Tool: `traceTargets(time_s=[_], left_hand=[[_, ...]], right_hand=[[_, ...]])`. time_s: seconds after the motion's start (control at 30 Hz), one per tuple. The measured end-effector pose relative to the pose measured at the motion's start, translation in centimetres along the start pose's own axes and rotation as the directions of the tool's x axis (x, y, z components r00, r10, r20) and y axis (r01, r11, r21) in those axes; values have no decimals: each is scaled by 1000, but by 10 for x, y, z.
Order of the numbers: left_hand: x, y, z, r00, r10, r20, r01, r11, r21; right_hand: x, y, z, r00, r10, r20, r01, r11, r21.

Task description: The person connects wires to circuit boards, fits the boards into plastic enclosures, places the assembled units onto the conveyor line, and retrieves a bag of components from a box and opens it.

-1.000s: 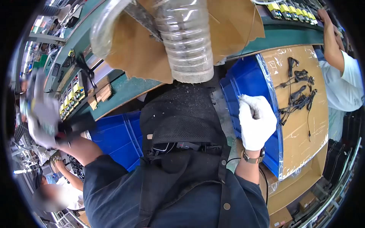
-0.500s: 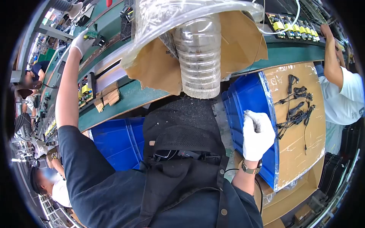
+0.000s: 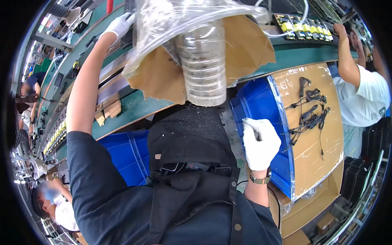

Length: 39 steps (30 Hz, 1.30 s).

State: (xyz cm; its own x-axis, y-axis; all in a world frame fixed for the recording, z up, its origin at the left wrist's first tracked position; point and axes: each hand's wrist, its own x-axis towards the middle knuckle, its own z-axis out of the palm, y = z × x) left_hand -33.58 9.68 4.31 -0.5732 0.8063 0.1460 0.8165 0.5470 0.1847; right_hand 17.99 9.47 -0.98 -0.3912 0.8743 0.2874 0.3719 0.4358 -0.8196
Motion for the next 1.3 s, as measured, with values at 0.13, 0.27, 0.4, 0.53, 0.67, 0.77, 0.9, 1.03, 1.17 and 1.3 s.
traceTargets(time_s=[0.13,0.27,0.4,0.53,0.67,0.77,0.9,1.03,1.17,1.3], left_hand=[[25,-56,25,993,44,106,-43,999,-11],[0,-60,14,982,-142,121,157,980,-122],[-61,-17,-19,989,-149,13,150,986,-74],[-50,-46,-8,978,-208,14,208,978,-29],[-40,-72,3,981,-192,-32,192,981,1],[-42,-87,6,975,-218,-42,219,975,27],[-25,-136,16,990,-111,-88,80,952,-297],[-38,-131,-25,990,-12,-143,-33,950,-311],[-96,-154,-65,891,451,-54,-10,139,990],[-167,-110,-72,961,272,-50,-22,256,966]], right_hand=[[-3,8,-7,995,-96,-33,94,993,-71],[-8,13,-25,980,-173,-102,158,978,-137],[-8,7,-64,933,-48,-357,2,992,-126],[6,41,-125,892,18,-451,-68,993,-94],[4,69,-154,977,-124,-173,-8,791,-611],[10,77,-148,992,-122,-42,60,726,-685],[23,96,-136,991,-127,31,111,691,-715],[33,103,-138,989,-145,37,125,666,-736],[45,93,-147,968,-243,-58,138,715,-685],[46,99,-150,986,-138,95,164,674,-720]])
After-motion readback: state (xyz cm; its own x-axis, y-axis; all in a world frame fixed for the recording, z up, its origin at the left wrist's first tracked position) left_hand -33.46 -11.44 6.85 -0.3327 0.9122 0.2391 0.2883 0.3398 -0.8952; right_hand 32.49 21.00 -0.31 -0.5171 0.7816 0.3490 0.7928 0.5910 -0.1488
